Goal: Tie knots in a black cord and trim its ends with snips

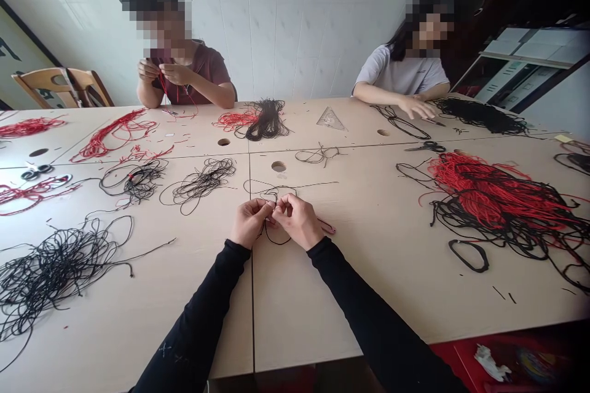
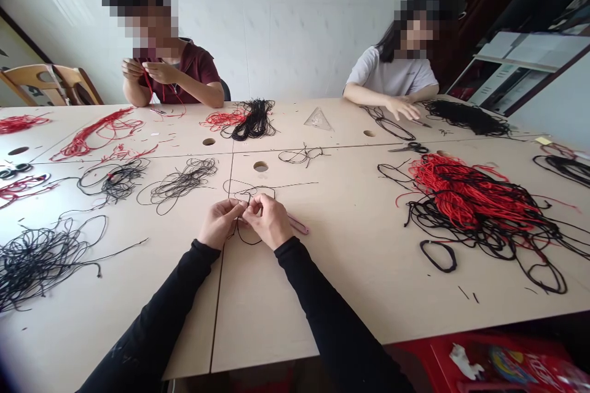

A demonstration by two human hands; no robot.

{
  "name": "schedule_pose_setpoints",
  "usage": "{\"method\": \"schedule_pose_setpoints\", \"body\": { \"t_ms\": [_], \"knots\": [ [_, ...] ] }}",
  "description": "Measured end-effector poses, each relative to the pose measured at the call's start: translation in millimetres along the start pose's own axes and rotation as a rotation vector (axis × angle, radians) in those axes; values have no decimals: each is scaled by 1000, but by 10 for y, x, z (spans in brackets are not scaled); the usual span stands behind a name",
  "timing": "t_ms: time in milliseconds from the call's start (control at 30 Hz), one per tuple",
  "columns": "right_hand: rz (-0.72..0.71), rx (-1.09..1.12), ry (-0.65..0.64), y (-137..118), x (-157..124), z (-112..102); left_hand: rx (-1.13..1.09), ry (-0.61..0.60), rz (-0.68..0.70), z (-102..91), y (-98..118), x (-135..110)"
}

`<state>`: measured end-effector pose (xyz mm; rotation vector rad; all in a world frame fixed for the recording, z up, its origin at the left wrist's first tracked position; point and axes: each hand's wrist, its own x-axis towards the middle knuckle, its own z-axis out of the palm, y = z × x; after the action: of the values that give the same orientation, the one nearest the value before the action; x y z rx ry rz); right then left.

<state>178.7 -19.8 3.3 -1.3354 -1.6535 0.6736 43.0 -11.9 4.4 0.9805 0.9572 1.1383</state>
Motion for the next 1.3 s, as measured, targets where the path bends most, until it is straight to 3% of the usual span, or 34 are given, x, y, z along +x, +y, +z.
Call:
{"method": "schedule_pose_setpoints", "body": {
  "t_ms": [233, 933, 1133, 1300],
  "knots": [
    [139, 279, -44, -65, 10, -27, 29, 10, 46, 16, 14, -6],
    [45, 219, -22, -6, 13, -12, -95, 155, 35, -25, 23, 7],
    [61, 240, -35, -30, 4, -23, -106, 17, -33, 10, 11, -1],
    [77, 262, -24, -5, 22, -14, -71, 14, 3, 19, 14, -9]
  ]
}}
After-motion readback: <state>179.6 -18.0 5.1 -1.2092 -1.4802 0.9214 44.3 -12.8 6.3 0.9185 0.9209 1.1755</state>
